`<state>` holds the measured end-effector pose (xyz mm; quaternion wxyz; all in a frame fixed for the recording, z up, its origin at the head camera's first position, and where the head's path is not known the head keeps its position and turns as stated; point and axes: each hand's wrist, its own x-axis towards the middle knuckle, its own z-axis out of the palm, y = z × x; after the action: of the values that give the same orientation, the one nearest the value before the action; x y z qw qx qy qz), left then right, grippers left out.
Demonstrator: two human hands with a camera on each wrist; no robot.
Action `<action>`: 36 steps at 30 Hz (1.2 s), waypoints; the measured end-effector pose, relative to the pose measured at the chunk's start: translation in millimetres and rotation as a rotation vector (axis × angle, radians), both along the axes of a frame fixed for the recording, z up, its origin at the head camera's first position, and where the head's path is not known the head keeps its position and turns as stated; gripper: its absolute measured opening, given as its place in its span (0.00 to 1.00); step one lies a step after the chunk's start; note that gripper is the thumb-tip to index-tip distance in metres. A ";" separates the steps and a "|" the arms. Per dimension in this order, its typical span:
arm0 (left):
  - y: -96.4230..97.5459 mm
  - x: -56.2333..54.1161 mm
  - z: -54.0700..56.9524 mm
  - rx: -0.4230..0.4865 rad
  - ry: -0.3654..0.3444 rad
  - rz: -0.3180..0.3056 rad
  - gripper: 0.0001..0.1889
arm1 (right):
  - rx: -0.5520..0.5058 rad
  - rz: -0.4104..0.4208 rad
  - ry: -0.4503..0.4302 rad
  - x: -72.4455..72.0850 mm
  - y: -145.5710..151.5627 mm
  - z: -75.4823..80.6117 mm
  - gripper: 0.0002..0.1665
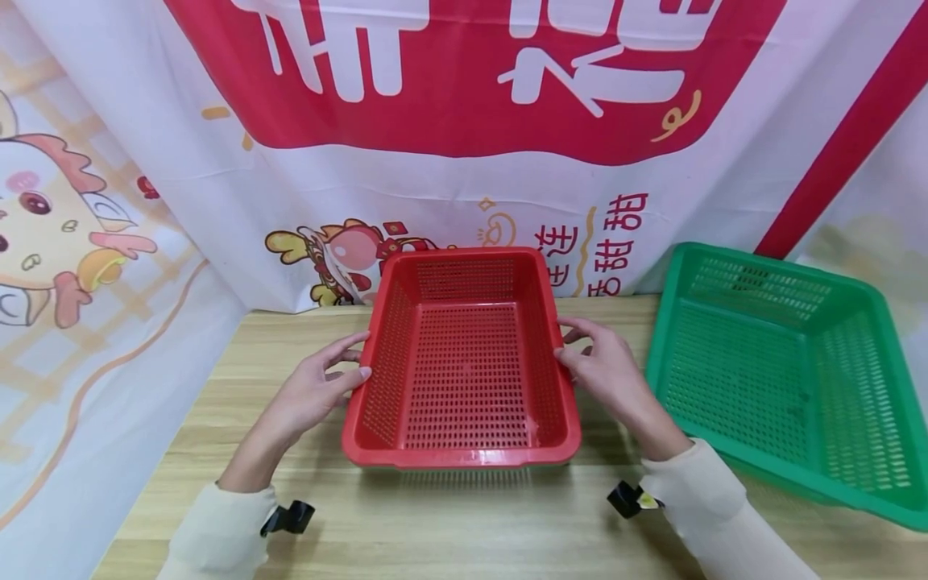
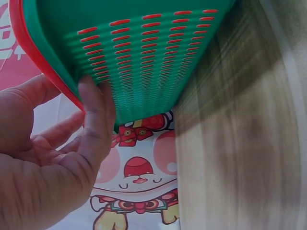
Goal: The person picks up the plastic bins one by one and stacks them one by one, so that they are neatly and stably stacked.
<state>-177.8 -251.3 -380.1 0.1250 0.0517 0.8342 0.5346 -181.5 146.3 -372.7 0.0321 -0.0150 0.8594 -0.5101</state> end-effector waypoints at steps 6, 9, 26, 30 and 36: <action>1.8 0.6 5.2 -0.091 0.018 -0.005 0.34 | -0.006 -0.004 -0.025 5.1 5.5 5.7 0.35; 2.1 2.7 8.3 -0.148 0.033 0.013 0.33 | -0.010 -0.009 -0.030 8.0 8.5 8.9 0.34; 23.2 13.6 40.0 -0.325 0.198 -0.004 0.31 | 0.127 -0.057 0.051 25.1 39.1 27.1 0.33; 31.8 13.9 47.0 -0.314 0.190 -0.026 0.31 | 0.138 -0.075 0.056 29.6 49.1 31.1 0.33; 42.8 12.5 58.5 -0.249 0.179 -0.103 0.31 | 0.169 -0.107 0.084 37.6 67.5 35.3 0.33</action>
<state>-165.3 -208.5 -321.6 0.0826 0.1260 0.8982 0.4130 -143.9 213.9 -337.4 -0.0302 0.0124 0.8995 -0.4357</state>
